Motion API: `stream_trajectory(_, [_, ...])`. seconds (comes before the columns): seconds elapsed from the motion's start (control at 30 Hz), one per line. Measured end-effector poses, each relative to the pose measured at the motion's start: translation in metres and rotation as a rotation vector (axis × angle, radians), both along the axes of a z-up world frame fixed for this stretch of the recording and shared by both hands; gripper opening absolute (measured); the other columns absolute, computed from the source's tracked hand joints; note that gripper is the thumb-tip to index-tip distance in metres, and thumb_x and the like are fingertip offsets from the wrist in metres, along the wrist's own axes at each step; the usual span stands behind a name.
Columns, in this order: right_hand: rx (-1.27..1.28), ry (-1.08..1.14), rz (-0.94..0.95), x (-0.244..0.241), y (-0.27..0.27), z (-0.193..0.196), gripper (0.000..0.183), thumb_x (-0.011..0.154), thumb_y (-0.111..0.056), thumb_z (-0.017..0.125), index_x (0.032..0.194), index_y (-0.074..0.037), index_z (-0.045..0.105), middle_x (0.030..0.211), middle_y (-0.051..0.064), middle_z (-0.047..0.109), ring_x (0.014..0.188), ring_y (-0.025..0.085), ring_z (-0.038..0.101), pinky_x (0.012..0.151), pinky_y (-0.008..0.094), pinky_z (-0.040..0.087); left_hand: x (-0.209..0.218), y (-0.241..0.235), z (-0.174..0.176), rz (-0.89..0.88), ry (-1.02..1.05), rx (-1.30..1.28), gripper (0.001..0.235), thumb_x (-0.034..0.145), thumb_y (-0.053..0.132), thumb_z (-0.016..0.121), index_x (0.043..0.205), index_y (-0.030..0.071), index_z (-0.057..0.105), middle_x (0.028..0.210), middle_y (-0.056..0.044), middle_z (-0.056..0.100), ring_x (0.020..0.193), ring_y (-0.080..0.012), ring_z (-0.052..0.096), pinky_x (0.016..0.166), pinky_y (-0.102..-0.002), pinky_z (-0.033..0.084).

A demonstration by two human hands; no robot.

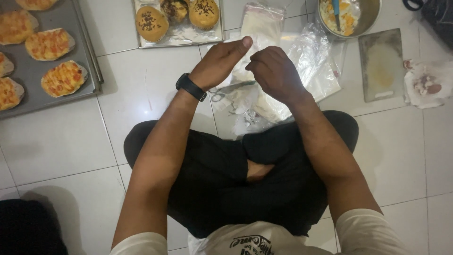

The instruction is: The person sits on the floor and packages round baked buns into clear plastic bags. They open a bag, place a bun inside, and seal it before setting it aside. This process is repeated for multiple buns taken from a nearby tray.

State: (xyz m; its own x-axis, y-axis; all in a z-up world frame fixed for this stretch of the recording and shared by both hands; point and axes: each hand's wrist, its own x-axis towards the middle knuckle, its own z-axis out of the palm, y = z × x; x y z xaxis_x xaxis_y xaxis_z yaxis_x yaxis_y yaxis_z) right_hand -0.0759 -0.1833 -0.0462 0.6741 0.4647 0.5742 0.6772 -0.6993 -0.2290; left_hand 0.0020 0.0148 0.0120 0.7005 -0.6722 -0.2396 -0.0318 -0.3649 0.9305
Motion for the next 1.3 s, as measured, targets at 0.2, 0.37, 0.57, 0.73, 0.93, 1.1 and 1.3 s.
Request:
stream_trajectory(0.2, [-0.342, 0.336, -0.166, 0.002, -0.001, 0.001, 0.029, 0.097, -0.005, 0.055, 0.111, -0.008, 0.08, 0.104, 0.006, 0.079, 0.093, 0.024, 0.07, 0.084, 0.042, 0.044, 0.006, 0.004, -0.008, -0.07, -0.16, -0.044, 0.093, 0.091, 0.077, 0.025, 0.141, 0.006, 0.059, 0.133, -0.021, 0.068, 0.128, -0.0301, 0.064, 0.096, -0.035, 0.05])
stream_trajectory(0.37, [-0.308, 0.264, -0.129, -0.005, -0.005, 0.006, 0.027, 0.086, -0.004, 0.059, 0.112, -0.005, 0.066, 0.096, 0.01, 0.065, 0.085, 0.032, 0.062, 0.077, 0.045, 0.045, 0.005, 0.002, -0.019, -0.235, -0.249, -0.11, 0.089, 0.097, 0.071, 0.024, 0.138, 0.002, 0.06, 0.146, -0.022, 0.057, 0.134, -0.0352, 0.058, 0.107, -0.043, 0.046])
stream_trajectory(0.57, [-0.37, -0.055, -0.182, -0.01, 0.007, 0.0, 0.028, 0.083, -0.005, 0.072, 0.111, -0.007, 0.068, 0.114, 0.013, 0.069, 0.104, 0.029, 0.065, 0.088, 0.043, 0.045, 0.003, 0.0, -0.017, -0.283, -0.268, -0.087, 0.084, 0.097, 0.071, 0.023, 0.138, 0.008, 0.062, 0.143, -0.022, 0.06, 0.132, -0.0364, 0.06, 0.106, -0.042, 0.046])
stream_trajectory(0.73, [-0.329, 0.236, -0.271, -0.01, 0.012, -0.011, 0.028, 0.085, -0.006, 0.065, 0.113, -0.004, 0.061, 0.11, 0.011, 0.075, 0.104, 0.026, 0.066, 0.105, 0.044, 0.036, 0.004, 0.001, -0.015, -0.286, -0.202, -0.053, 0.088, 0.093, 0.075, 0.021, 0.137, 0.012, 0.064, 0.148, -0.019, 0.056, 0.135, -0.0353, 0.058, 0.105, -0.041, 0.045])
stream_trajectory(0.93, [-0.432, 0.263, -0.329, -0.01, 0.006, -0.013, 0.011, 0.092, -0.018, 0.065, 0.096, -0.01, 0.071, 0.102, 0.006, 0.076, 0.102, 0.022, 0.07, 0.104, 0.039, 0.037, 0.002, 0.001, -0.007, -0.232, -0.132, -0.056, 0.086, 0.09, 0.076, 0.024, 0.111, 0.008, 0.072, 0.108, -0.012, 0.077, 0.099, -0.0214, 0.071, 0.083, -0.032, 0.049])
stream_trajectory(1.1, [-0.409, -0.02, -0.293, -0.009, 0.009, -0.028, 0.02, 0.086, -0.003, 0.069, 0.106, -0.004, 0.067, 0.077, 0.01, 0.058, 0.064, 0.028, 0.054, 0.07, 0.04, 0.041, 0.002, -0.001, -0.011, -0.237, -0.094, -0.075, 0.084, 0.09, 0.076, 0.027, 0.114, 0.008, 0.072, 0.14, -0.019, 0.064, 0.123, -0.0258, 0.066, 0.096, -0.035, 0.049])
stream_trajectory(1.3, [-0.587, 0.277, -0.261, -0.021, 0.02, -0.043, 0.023, 0.101, -0.023, 0.062, 0.106, -0.007, 0.078, 0.101, 0.013, 0.077, 0.113, 0.029, 0.07, 0.114, 0.051, 0.029, -0.015, -0.001, -0.012, -0.284, -0.105, -0.161, 0.067, 0.107, 0.059, 0.038, 0.138, 0.005, 0.063, 0.121, -0.03, 0.07, 0.118, -0.0522, 0.063, 0.105, -0.06, 0.044])
